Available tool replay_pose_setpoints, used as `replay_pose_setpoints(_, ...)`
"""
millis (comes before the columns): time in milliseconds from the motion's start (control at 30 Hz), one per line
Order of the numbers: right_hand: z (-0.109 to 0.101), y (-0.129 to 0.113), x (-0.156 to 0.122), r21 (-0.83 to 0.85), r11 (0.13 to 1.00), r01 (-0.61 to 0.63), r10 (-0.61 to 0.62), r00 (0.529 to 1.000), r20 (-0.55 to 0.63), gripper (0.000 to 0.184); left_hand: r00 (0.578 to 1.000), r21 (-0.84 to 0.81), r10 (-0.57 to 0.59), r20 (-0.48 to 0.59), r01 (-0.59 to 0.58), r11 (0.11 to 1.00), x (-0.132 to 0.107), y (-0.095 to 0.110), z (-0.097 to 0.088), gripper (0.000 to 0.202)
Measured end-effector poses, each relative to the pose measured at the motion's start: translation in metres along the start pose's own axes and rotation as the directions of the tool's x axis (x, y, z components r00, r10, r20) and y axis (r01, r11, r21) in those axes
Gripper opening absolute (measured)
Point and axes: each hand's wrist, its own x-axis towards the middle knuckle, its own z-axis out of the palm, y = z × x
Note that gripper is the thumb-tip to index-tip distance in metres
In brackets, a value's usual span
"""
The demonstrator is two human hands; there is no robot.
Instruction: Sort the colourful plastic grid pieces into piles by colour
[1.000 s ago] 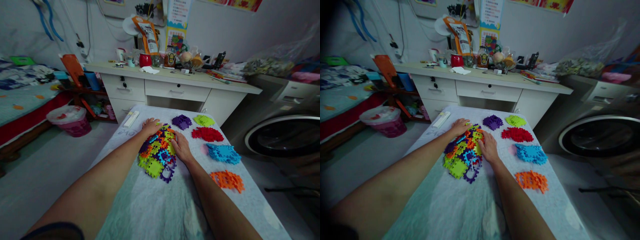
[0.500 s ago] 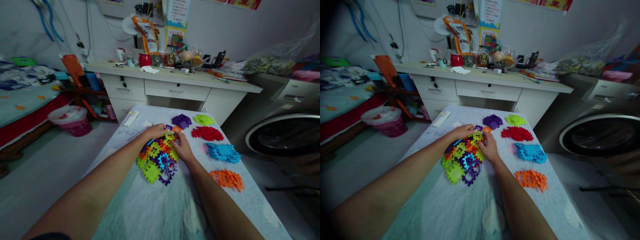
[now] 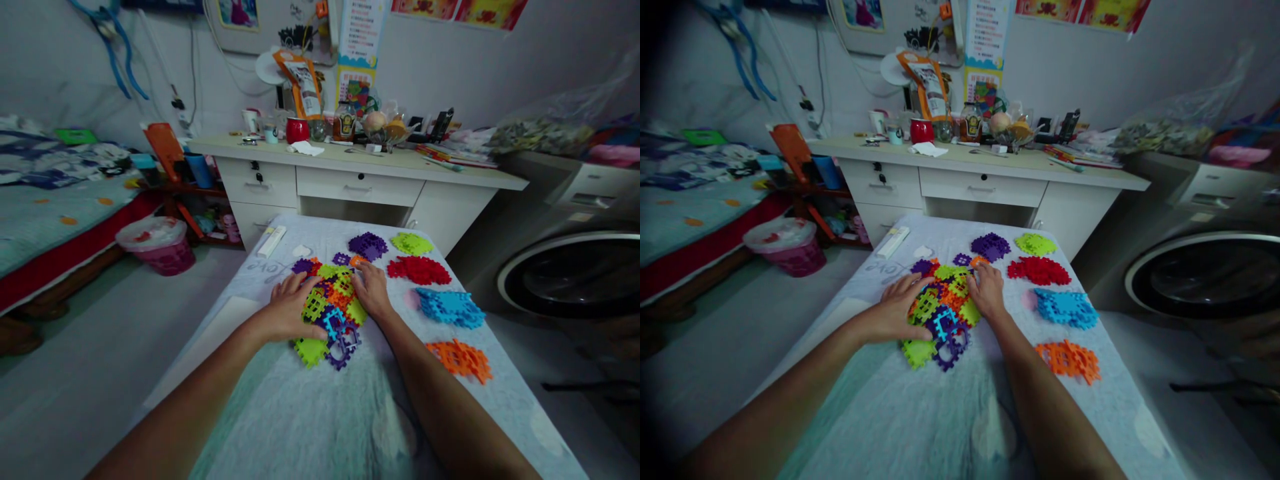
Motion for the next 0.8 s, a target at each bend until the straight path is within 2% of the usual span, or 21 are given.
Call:
replay_pose_setpoints(100, 0.001, -0.002, 0.014, -0.087, 0.996, -0.028, 0.036, 0.994, 0.100, 0.045, 0.999, 0.002, 0.016, -0.043, -0.016, 1.000, -0.028, -0.005, 0.016, 0.127)
replay_pose_setpoints(200, 0.000, -0.008, 0.019, -0.135, 0.989, -0.056, 0.079, 0.982, 0.169, 0.047, 0.997, -0.003, 0.013, -0.070, -0.013, 1.000, -0.041, -0.005, 0.030, 0.134)
replay_pose_setpoints(400, -0.009, -0.023, 0.003, -0.156, 0.986, -0.057, 0.092, 0.969, 0.227, 0.050, 0.996, -0.095, -0.011, -0.088, 0.003, 0.995, -0.041, 0.003, 0.043, 0.122)
replay_pose_setpoints(500, -0.015, -0.028, -0.007, -0.160, 0.986, -0.054, 0.095, 0.962, 0.256, 0.051, 0.990, -0.134, -0.023, -0.138, 0.004, 0.991, -0.039, 0.005, 0.047, 0.116)
replay_pose_setpoints(633, -0.021, -0.030, -0.018, -0.030, 0.998, -0.059, 0.065, 0.955, 0.288, 0.051, 0.972, -0.173, -0.025, -0.233, -0.016, 0.985, -0.037, 0.006, 0.052, 0.109)
replay_pose_setpoints(700, -0.023, -0.031, -0.023, 0.105, 0.990, -0.089, 0.052, 0.947, 0.317, 0.054, 0.967, -0.189, -0.030, -0.255, -0.020, 0.982, -0.036, 0.008, 0.053, 0.105)
replay_pose_setpoints(800, -0.030, -0.034, -0.026, 0.324, 0.931, -0.169, 0.016, 0.905, 0.426, 0.057, 0.962, -0.202, -0.038, -0.269, -0.018, 0.979, -0.036, 0.009, 0.053, 0.100)
